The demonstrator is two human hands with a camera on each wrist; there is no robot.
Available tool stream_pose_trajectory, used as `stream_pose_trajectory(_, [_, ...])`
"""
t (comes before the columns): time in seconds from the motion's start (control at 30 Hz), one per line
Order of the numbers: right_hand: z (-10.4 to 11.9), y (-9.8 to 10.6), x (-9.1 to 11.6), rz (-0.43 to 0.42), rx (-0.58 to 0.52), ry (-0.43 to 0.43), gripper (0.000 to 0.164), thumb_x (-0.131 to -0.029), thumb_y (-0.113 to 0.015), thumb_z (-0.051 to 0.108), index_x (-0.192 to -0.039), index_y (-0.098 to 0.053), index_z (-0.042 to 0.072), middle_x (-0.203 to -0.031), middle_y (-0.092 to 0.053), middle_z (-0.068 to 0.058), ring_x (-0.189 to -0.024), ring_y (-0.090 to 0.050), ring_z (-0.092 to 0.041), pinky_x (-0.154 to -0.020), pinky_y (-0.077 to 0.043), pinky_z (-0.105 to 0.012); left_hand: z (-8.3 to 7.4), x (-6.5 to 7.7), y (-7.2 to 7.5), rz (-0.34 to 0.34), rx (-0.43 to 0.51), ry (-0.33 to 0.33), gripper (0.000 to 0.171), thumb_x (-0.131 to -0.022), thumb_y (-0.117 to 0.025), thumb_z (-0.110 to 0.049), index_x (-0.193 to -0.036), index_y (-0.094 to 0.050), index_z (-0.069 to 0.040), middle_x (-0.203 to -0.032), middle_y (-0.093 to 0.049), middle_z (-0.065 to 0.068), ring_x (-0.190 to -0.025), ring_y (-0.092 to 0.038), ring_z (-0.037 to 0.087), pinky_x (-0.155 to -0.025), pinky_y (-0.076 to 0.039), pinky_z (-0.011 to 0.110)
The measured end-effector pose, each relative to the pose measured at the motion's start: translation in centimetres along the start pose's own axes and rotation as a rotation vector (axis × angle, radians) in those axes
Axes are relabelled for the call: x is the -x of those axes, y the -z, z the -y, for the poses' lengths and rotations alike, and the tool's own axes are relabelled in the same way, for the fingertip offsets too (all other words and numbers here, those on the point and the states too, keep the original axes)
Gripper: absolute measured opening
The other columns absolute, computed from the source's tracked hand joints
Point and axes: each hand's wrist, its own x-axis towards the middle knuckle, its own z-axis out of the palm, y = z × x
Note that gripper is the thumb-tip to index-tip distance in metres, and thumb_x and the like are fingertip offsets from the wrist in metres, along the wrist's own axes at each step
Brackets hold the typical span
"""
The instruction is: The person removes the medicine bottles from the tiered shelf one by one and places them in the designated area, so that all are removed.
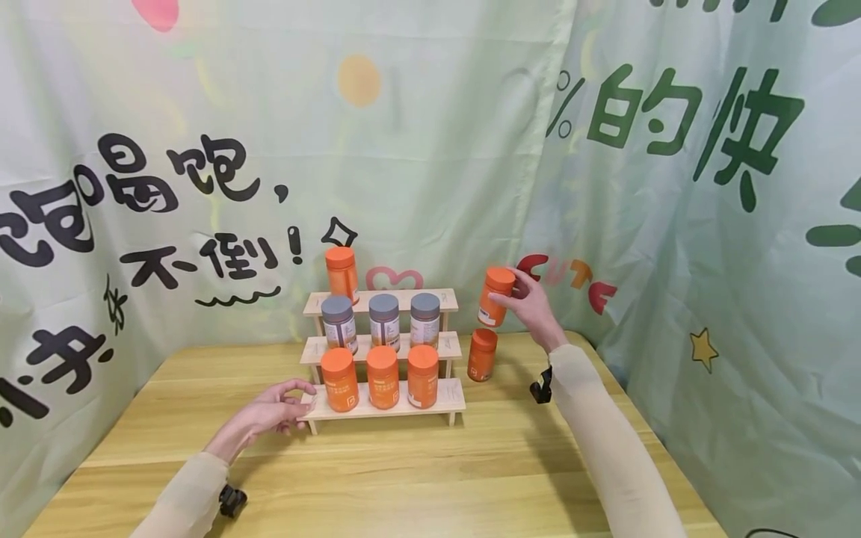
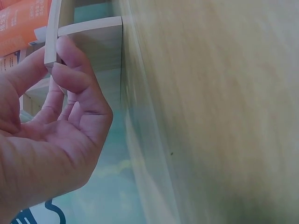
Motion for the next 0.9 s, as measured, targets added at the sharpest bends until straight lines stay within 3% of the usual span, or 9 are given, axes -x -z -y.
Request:
stream_pose_trajectory(0.2, [-1.1, 0.1, 0.3, -0.027, -0.005, 0.004, 0.074, -0.089, -0.074, 0.027, -0.151, -0.035, 0.013, -0.140, -0.051, -0.013, -0.114, -0.053, -0.011, -0.093, -0.045, -0.019, 0.1, 0.2, 0.0, -0.004, 0.002, 0.000, 0.039, -0.090, -0.071, -0.019, -0.123, -0.053, -0.010, -0.079, -0.061, 0.007, -0.068, -0.064, 0.019, -0.053, -0.045, 0.028])
stream_pose_trajectory(0.47, [-2.0, 0.9, 0.8, -0.077, -0.016, -0.050, 0.079, -0.089, -0.074, 0.031, -0.154, -0.031, 0.017, -0.146, -0.046, -0.013, -0.122, -0.049, -0.016, -0.093, -0.044, -0.019, 0.1, 0.1, 0.0, -0.009, 0.000, -0.002, 0.038, -0.090, -0.070, -0.020, -0.123, -0.053, -0.011, -0.079, -0.061, 0.006, -0.069, -0.065, 0.020, -0.054, -0.045, 0.028])
stream_pose_trajectory(0.7, [-3.3, 1.6, 1.4, -0.075, 0.000, -0.047, 0.076, -0.090, -0.072, 0.031, -0.153, -0.032, 0.016, -0.143, -0.047, -0.009, -0.120, -0.049, -0.013, -0.090, -0.044, -0.014, 0.2, 0.0, 0.1, -0.009, -0.003, -0.003, 0.038, -0.091, -0.070, -0.020, -0.124, -0.053, -0.011, -0.079, -0.061, 0.007, -0.068, -0.065, 0.020, -0.052, -0.045, 0.027])
stream_pose_trajectory(0.9, [-5.1, 2.0, 1.9, -0.073, 0.026, -0.082, 0.081, -0.089, -0.073, 0.034, -0.154, -0.029, 0.015, -0.147, -0.044, -0.014, -0.122, -0.049, -0.017, -0.090, -0.043, -0.016, 0.3, 0.0, 0.0, -0.009, -0.007, -0.005, 0.037, -0.091, -0.070, -0.021, -0.122, -0.054, -0.012, -0.077, -0.060, 0.005, -0.068, -0.065, 0.019, -0.053, -0.045, 0.027])
